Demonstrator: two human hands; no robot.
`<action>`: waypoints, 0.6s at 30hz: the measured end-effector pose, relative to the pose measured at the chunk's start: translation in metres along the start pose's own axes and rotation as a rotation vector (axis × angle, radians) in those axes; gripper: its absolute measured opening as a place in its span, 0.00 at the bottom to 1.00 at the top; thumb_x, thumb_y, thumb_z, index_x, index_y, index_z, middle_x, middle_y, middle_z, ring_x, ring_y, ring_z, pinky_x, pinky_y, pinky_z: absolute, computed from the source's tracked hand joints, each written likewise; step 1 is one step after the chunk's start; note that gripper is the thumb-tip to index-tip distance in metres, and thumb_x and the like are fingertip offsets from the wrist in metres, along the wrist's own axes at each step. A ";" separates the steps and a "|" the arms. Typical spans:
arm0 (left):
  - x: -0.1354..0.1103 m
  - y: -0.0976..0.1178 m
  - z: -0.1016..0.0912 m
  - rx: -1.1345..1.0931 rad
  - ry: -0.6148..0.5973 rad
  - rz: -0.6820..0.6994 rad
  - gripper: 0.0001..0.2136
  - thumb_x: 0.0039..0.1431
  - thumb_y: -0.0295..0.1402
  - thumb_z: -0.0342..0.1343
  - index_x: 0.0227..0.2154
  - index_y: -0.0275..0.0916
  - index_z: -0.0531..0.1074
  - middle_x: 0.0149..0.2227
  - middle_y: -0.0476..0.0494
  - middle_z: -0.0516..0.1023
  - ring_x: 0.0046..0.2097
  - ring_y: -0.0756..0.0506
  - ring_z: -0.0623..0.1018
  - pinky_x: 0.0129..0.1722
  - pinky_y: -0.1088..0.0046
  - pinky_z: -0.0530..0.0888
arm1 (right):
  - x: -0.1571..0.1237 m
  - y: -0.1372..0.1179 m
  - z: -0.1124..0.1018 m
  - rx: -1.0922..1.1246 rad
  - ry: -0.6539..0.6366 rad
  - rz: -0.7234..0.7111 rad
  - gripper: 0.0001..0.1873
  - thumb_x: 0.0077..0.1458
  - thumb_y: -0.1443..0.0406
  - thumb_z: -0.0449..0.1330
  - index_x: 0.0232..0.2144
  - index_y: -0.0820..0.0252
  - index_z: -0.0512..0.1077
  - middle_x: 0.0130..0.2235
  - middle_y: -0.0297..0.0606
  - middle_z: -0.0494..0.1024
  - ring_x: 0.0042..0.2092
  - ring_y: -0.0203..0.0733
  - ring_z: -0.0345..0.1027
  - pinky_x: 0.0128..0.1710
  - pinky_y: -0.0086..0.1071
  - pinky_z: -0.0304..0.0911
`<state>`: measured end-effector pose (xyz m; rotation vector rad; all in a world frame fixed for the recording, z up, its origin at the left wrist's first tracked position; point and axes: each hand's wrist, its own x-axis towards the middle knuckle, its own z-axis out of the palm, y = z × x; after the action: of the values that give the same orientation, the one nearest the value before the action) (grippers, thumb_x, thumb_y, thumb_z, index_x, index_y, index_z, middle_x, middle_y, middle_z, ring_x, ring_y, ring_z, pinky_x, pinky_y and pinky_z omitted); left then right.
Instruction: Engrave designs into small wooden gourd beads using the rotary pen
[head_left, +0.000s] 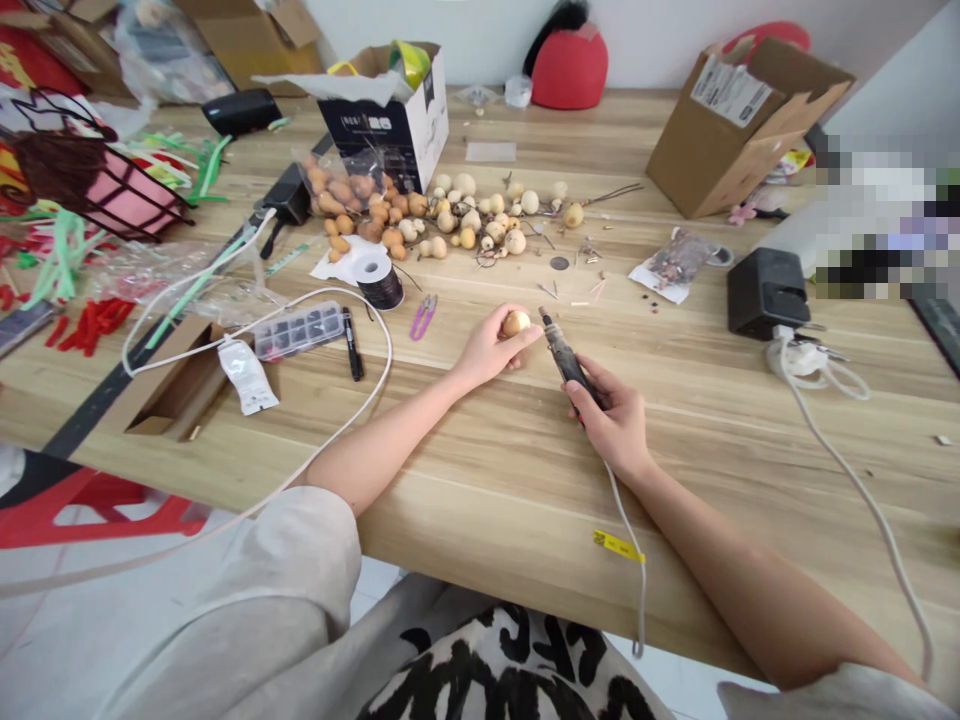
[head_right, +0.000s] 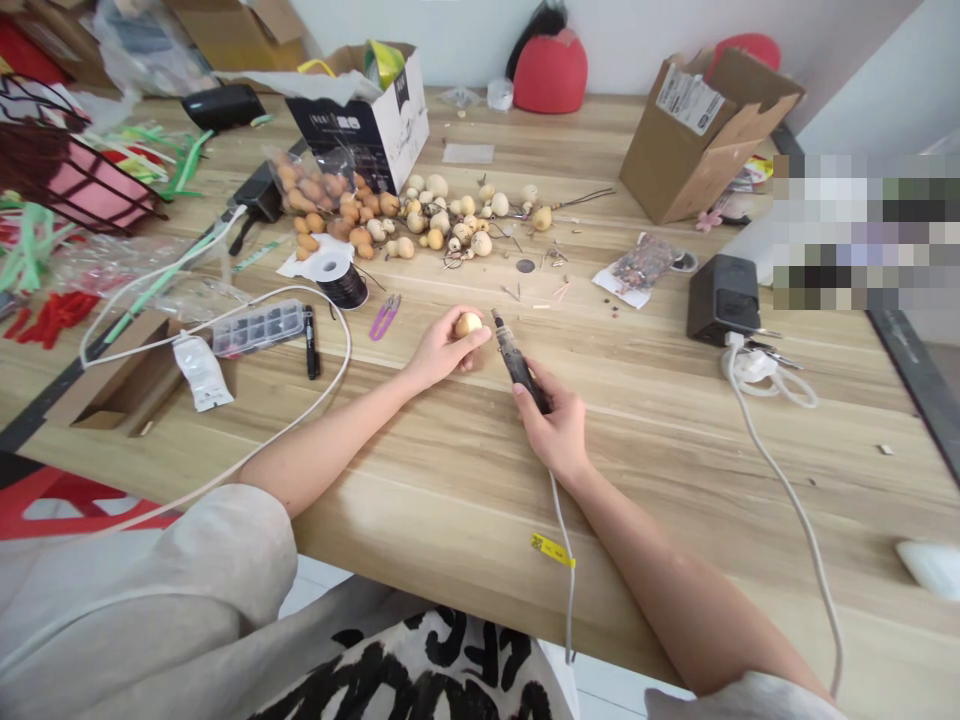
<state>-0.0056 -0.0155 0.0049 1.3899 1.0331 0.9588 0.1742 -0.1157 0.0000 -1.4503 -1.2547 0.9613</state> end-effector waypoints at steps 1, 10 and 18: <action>0.000 0.000 0.000 0.002 -0.001 0.002 0.17 0.57 0.45 0.62 0.42 0.40 0.67 0.22 0.57 0.69 0.19 0.56 0.69 0.20 0.82 0.67 | 0.000 0.000 0.000 0.000 -0.001 -0.001 0.29 0.55 0.55 0.62 0.55 0.63 0.74 0.25 0.33 0.75 0.22 0.37 0.65 0.23 0.34 0.65; 0.002 0.001 0.002 -0.021 0.070 -0.045 0.13 0.60 0.37 0.57 0.46 0.39 0.69 0.23 0.56 0.69 0.20 0.55 0.70 0.20 0.82 0.68 | 0.000 0.001 0.000 -0.017 -0.008 0.001 0.29 0.55 0.55 0.63 0.55 0.64 0.74 0.26 0.34 0.76 0.23 0.36 0.67 0.26 0.35 0.67; 0.005 -0.010 -0.002 0.096 0.058 0.050 0.16 0.51 0.25 0.57 0.45 0.38 0.74 0.34 0.48 0.77 0.27 0.54 0.76 0.29 0.79 0.74 | -0.001 -0.002 0.001 0.004 -0.007 -0.004 0.27 0.54 0.55 0.63 0.54 0.63 0.75 0.27 0.35 0.77 0.23 0.36 0.66 0.24 0.34 0.66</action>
<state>-0.0066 -0.0098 -0.0046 1.4805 1.1043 1.0018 0.1723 -0.1166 0.0015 -1.4422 -1.2596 0.9670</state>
